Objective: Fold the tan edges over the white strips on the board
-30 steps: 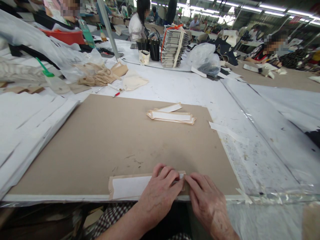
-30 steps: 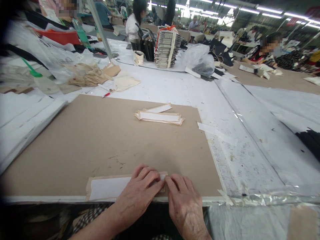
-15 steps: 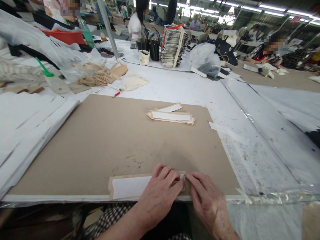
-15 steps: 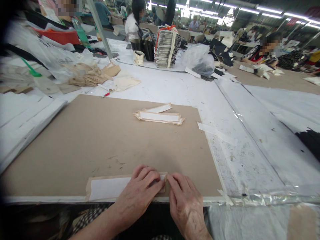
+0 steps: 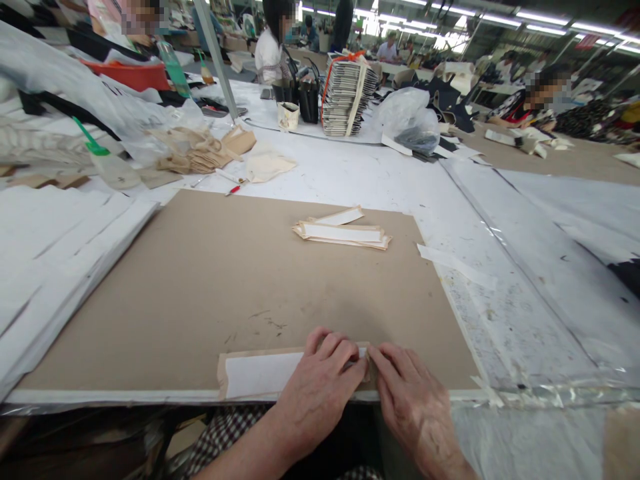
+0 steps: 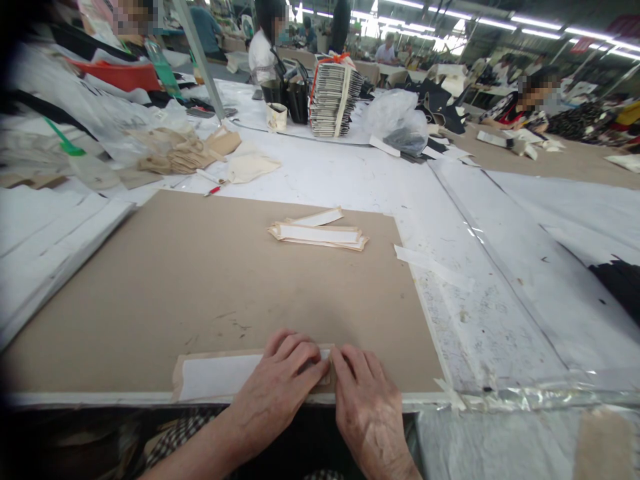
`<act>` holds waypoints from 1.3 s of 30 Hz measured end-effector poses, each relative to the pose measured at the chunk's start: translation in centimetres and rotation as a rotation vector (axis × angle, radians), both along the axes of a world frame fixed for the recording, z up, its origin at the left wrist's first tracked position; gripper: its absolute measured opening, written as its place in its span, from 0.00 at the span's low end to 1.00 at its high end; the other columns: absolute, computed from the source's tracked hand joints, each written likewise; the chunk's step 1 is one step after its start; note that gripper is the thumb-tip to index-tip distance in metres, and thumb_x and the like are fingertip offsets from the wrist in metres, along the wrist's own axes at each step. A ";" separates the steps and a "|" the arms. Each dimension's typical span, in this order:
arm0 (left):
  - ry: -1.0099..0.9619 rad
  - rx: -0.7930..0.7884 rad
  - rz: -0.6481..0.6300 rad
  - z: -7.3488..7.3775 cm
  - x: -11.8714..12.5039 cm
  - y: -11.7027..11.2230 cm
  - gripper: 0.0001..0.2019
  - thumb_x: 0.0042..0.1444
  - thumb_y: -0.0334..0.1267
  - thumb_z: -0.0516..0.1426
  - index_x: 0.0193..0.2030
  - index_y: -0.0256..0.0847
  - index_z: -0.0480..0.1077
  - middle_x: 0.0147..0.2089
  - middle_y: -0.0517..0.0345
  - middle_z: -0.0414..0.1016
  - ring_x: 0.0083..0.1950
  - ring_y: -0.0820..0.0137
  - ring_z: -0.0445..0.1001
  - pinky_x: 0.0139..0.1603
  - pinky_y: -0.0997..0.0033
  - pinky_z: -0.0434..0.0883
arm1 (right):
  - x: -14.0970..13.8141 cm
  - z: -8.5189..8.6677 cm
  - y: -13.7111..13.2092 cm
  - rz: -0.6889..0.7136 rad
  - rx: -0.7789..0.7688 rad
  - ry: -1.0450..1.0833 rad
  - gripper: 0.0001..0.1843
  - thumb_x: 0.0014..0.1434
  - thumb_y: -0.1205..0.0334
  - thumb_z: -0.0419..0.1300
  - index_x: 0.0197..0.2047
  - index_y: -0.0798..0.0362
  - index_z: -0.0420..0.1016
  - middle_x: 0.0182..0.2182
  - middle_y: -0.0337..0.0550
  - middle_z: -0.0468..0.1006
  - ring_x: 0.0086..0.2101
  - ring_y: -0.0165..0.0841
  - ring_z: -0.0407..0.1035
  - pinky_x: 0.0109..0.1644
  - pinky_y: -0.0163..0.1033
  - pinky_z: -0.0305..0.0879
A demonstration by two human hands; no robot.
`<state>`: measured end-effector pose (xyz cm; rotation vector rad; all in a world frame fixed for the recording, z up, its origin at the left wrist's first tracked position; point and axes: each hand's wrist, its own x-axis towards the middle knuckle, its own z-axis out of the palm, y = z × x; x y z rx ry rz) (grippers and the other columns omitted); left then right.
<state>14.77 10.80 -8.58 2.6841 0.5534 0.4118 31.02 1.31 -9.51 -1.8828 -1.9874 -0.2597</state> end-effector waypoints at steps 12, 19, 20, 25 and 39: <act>-0.046 -0.032 0.048 0.1 -0.1 -0.1 0.07 0.65 0.31 0.53 0.47 0.43 0.69 0.49 0.55 0.66 0.53 0.62 0.61 0.61 0.54 0.56 | -0.8 -0.9 -1.6 -0.079 0.124 0.212 0.16 0.66 0.72 0.50 0.53 0.54 0.70 0.44 0.47 0.75 0.44 0.35 0.71 0.47 0.39 0.69; -0.034 -0.007 0.092 0.4 0.1 -0.3 0.06 0.65 0.31 0.52 0.45 0.40 0.69 0.47 0.55 0.67 0.51 0.63 0.62 0.59 0.55 0.58 | -2.0 -1.4 -2.5 -0.078 0.101 0.115 0.17 0.65 0.71 0.49 0.52 0.54 0.71 0.43 0.48 0.77 0.40 0.38 0.72 0.45 0.44 0.70; -0.029 0.004 0.102 0.5 0.1 -0.2 0.06 0.66 0.31 0.51 0.43 0.40 0.69 0.47 0.55 0.67 0.50 0.63 0.62 0.58 0.56 0.59 | -1.9 -1.5 -2.4 -0.091 0.102 0.137 0.16 0.65 0.71 0.48 0.52 0.53 0.71 0.43 0.48 0.76 0.41 0.37 0.72 0.45 0.44 0.70; -0.011 0.059 0.102 0.6 0.1 -0.2 0.06 0.66 0.33 0.52 0.45 0.42 0.70 0.45 0.55 0.67 0.48 0.64 0.63 0.56 0.56 0.60 | -1.3 -1.4 -1.6 -0.151 0.123 0.191 0.17 0.67 0.68 0.47 0.56 0.53 0.69 0.45 0.48 0.76 0.42 0.35 0.73 0.44 0.38 0.70; 0.003 0.022 0.085 0.3 0.1 -0.4 0.07 0.66 0.33 0.52 0.47 0.42 0.69 0.46 0.56 0.67 0.49 0.63 0.61 0.59 0.55 0.57 | -1.5 0.0 -0.4 -0.115 0.005 -0.034 0.16 0.65 0.71 0.47 0.51 0.53 0.71 0.41 0.47 0.75 0.39 0.38 0.70 0.40 0.42 0.67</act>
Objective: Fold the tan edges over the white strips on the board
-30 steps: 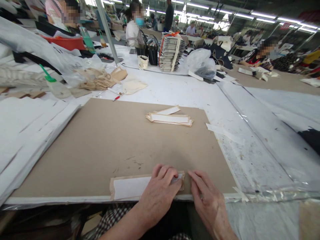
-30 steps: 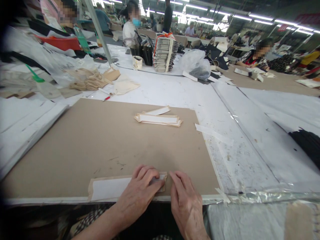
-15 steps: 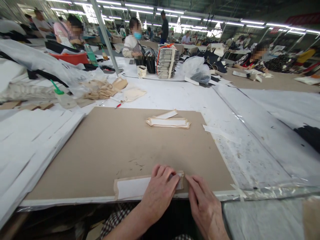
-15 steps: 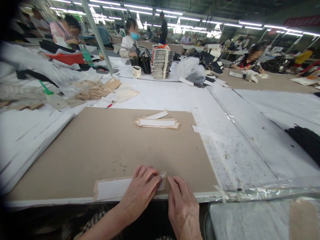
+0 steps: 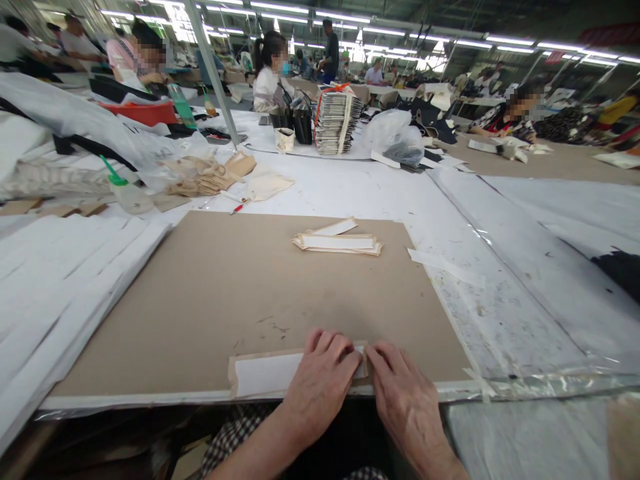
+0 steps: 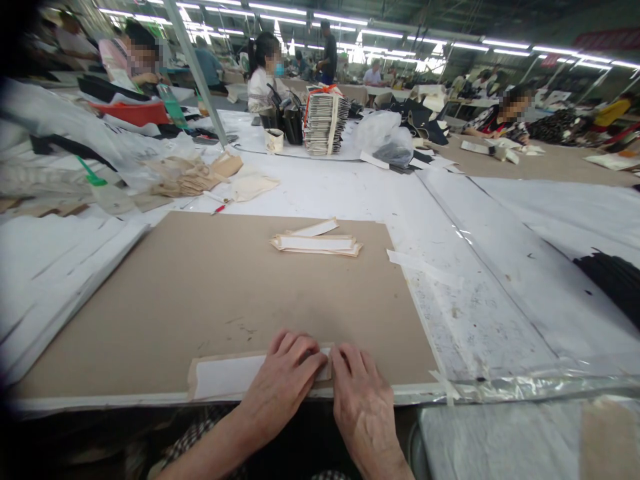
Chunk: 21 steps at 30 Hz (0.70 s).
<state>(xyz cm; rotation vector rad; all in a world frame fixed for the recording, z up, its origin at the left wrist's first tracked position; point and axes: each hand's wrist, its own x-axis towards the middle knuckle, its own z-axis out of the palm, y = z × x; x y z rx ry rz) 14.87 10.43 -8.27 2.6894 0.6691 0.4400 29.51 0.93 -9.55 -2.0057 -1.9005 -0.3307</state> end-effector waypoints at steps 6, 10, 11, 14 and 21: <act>-0.026 0.018 -0.005 -0.1 -0.1 0.1 0.06 0.65 0.34 0.53 0.47 0.42 0.69 0.45 0.56 0.67 0.49 0.64 0.62 0.58 0.55 0.58 | 0.6 0.6 0.1 0.004 -0.034 0.007 0.18 0.63 0.74 0.47 0.48 0.50 0.72 0.41 0.45 0.77 0.38 0.37 0.71 0.39 0.41 0.69; -0.023 0.012 -0.002 -0.1 -0.1 0.1 0.06 0.65 0.33 0.53 0.47 0.43 0.69 0.45 0.56 0.67 0.49 0.63 0.62 0.57 0.55 0.58 | 0.9 0.3 -0.5 -0.027 0.110 0.230 0.15 0.66 0.70 0.47 0.50 0.51 0.71 0.45 0.46 0.76 0.43 0.34 0.73 0.46 0.38 0.70; -0.022 0.011 0.001 -0.1 -0.1 0.1 0.06 0.65 0.33 0.53 0.47 0.43 0.69 0.45 0.56 0.67 0.49 0.63 0.62 0.57 0.55 0.58 | 0.7 0.0 -0.7 -0.022 0.142 0.244 0.15 0.67 0.70 0.47 0.51 0.52 0.71 0.46 0.47 0.76 0.44 0.34 0.73 0.47 0.38 0.70; -0.022 0.015 0.013 0.0 0.0 0.0 0.05 0.65 0.33 0.53 0.46 0.42 0.69 0.46 0.56 0.67 0.50 0.63 0.63 0.58 0.55 0.58 | -0.5 -0.9 -1.5 0.049 0.153 0.210 0.16 0.66 0.71 0.48 0.53 0.53 0.70 0.46 0.48 0.77 0.44 0.36 0.72 0.48 0.41 0.70; 0.061 0.041 0.140 1.3 -0.4 0.1 0.06 0.62 0.34 0.57 0.45 0.40 0.68 0.49 0.54 0.68 0.52 0.60 0.63 0.58 0.52 0.60 | -1.9 -2.3 -2.0 0.029 0.105 0.145 0.16 0.67 0.68 0.47 0.53 0.54 0.70 0.46 0.48 0.77 0.43 0.41 0.70 0.50 0.47 0.65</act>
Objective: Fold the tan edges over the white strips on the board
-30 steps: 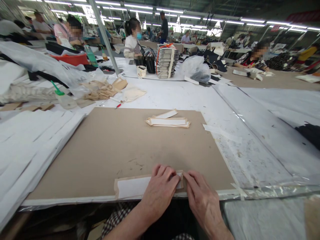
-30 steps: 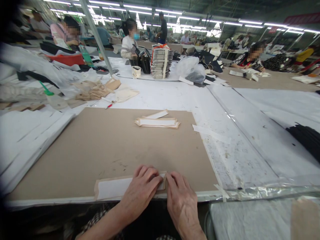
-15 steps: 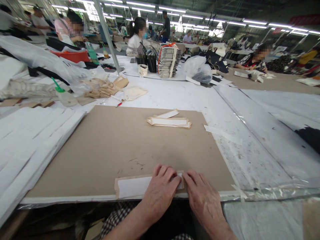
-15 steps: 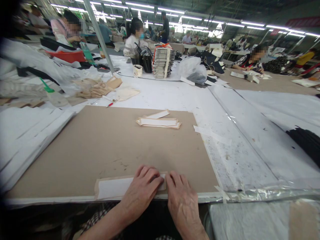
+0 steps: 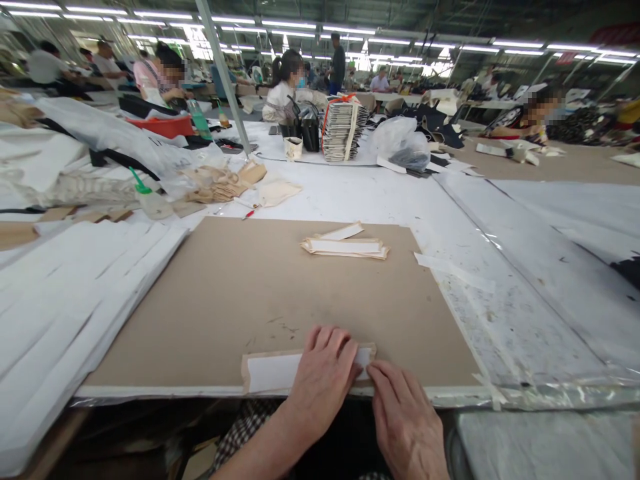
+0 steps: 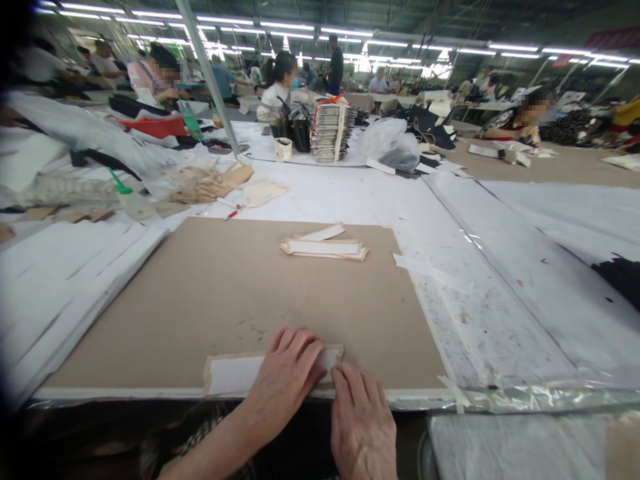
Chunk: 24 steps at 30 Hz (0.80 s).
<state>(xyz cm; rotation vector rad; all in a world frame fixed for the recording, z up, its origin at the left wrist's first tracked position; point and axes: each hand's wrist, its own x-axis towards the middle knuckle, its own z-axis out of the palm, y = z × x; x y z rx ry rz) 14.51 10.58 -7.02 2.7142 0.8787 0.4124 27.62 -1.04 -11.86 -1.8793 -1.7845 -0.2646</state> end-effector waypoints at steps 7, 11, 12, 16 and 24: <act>0.030 -0.053 0.009 0.4 0.0 0.9 0.08 0.61 0.33 0.58 0.47 0.39 0.68 0.52 0.54 0.69 0.53 0.61 0.64 0.56 0.55 0.63 | 0.6 0.1 0.2 0.048 0.080 -0.073 0.15 0.68 0.65 0.47 0.53 0.54 0.71 0.45 0.47 0.78 0.42 0.39 0.70 0.49 0.45 0.61; -0.046 -0.137 0.004 -0.1 0.6 1.2 0.05 0.59 0.32 0.61 0.40 0.41 0.68 0.51 0.58 0.70 0.52 0.63 0.64 0.54 0.60 0.64 | 0.9 -0.4 0.2 0.061 0.120 -0.092 0.17 0.69 0.65 0.45 0.51 0.56 0.72 0.44 0.48 0.78 0.41 0.38 0.70 0.49 0.44 0.61; -0.064 -0.164 0.005 -0.1 0.7 1.2 0.06 0.58 0.31 0.61 0.39 0.41 0.68 0.50 0.58 0.70 0.52 0.63 0.64 0.53 0.61 0.64 | 1.0 -0.5 0.1 0.065 0.113 -0.091 0.16 0.69 0.65 0.46 0.51 0.57 0.72 0.44 0.47 0.78 0.41 0.38 0.70 0.49 0.44 0.61; -0.083 -0.251 -0.010 0.3 1.1 1.8 0.08 0.56 0.27 0.61 0.34 0.41 0.65 0.44 0.59 0.71 0.48 0.65 0.66 0.49 0.65 0.64 | 1.2 -1.1 -0.1 0.072 0.077 -0.076 0.15 0.66 0.67 0.50 0.53 0.55 0.71 0.47 0.46 0.78 0.43 0.38 0.70 0.51 0.43 0.61; -0.026 -0.425 -0.062 1.2 2.1 3.5 0.06 0.58 0.32 0.60 0.40 0.42 0.67 0.34 0.64 0.72 0.38 0.70 0.69 0.37 0.72 0.63 | 0.5 0.2 0.3 0.033 0.092 0.048 0.15 0.65 0.71 0.48 0.50 0.56 0.72 0.45 0.47 0.77 0.42 0.38 0.69 0.50 0.43 0.60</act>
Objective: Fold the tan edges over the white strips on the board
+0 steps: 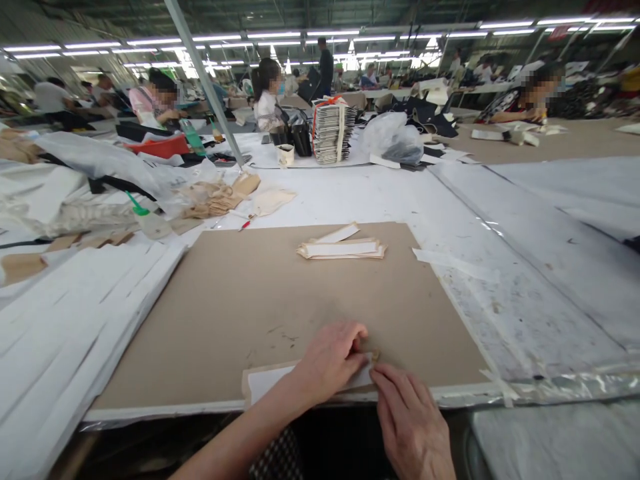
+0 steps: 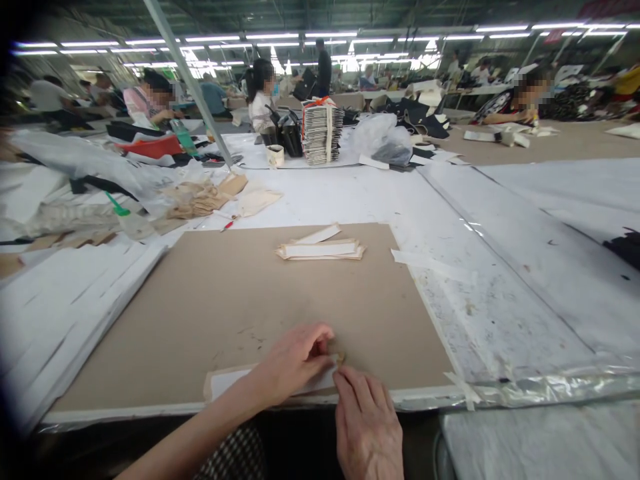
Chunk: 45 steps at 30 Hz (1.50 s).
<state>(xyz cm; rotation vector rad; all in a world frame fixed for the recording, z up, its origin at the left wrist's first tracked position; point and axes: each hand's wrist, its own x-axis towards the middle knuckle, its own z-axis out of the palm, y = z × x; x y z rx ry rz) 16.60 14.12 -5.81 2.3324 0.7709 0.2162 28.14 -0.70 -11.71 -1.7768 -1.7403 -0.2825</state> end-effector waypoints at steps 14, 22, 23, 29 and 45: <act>-0.094 0.294 -0.056 -2.5 -0.2 -1.7 0.05 0.64 0.38 0.56 0.41 0.44 0.74 0.38 0.57 0.74 0.43 0.67 0.67 0.45 0.69 0.65 | 1.7 -2.4 -0.9 0.086 0.033 -0.101 0.16 0.67 0.62 0.49 0.53 0.54 0.73 0.47 0.47 0.79 0.43 0.39 0.72 0.53 0.44 0.61; -0.042 0.320 -0.051 -2.9 0.0 -1.7 0.09 0.66 0.42 0.53 0.43 0.44 0.73 0.41 0.56 0.75 0.44 0.67 0.69 0.46 0.67 0.64 | 4.5 -4.1 -0.7 0.257 0.038 -0.117 0.18 0.66 0.55 0.52 0.53 0.49 0.75 0.46 0.46 0.79 0.41 0.37 0.74 0.51 0.41 0.65; -0.032 0.310 -0.059 -2.7 0.0 -1.6 0.09 0.66 0.42 0.54 0.43 0.44 0.73 0.41 0.56 0.75 0.44 0.66 0.69 0.46 0.67 0.65 | 4.4 -4.0 -0.8 0.246 0.033 -0.130 0.18 0.66 0.56 0.51 0.53 0.49 0.75 0.46 0.46 0.79 0.41 0.37 0.74 0.51 0.41 0.65; 0.058 0.209 -0.118 -0.4 -2.7 -0.6 0.18 0.60 0.39 0.60 0.56 0.43 0.66 0.46 0.56 0.73 0.48 0.65 0.69 0.49 0.69 0.66 | 2.5 -2.1 -0.8 0.092 0.024 -0.218 0.18 0.69 0.58 0.47 0.53 0.54 0.73 0.47 0.48 0.78 0.42 0.37 0.73 0.51 0.42 0.64; 0.022 0.244 0.346 1.0 -18.5 0.2 0.10 0.63 0.36 0.55 0.52 0.45 0.67 0.53 0.54 0.69 0.55 0.63 0.68 0.57 0.62 0.67 | 2.4 1.7 -0.3 0.110 -0.097 -0.357 0.17 0.67 0.60 0.46 0.47 0.52 0.74 0.39 0.47 0.81 0.35 0.35 0.75 0.40 0.39 0.68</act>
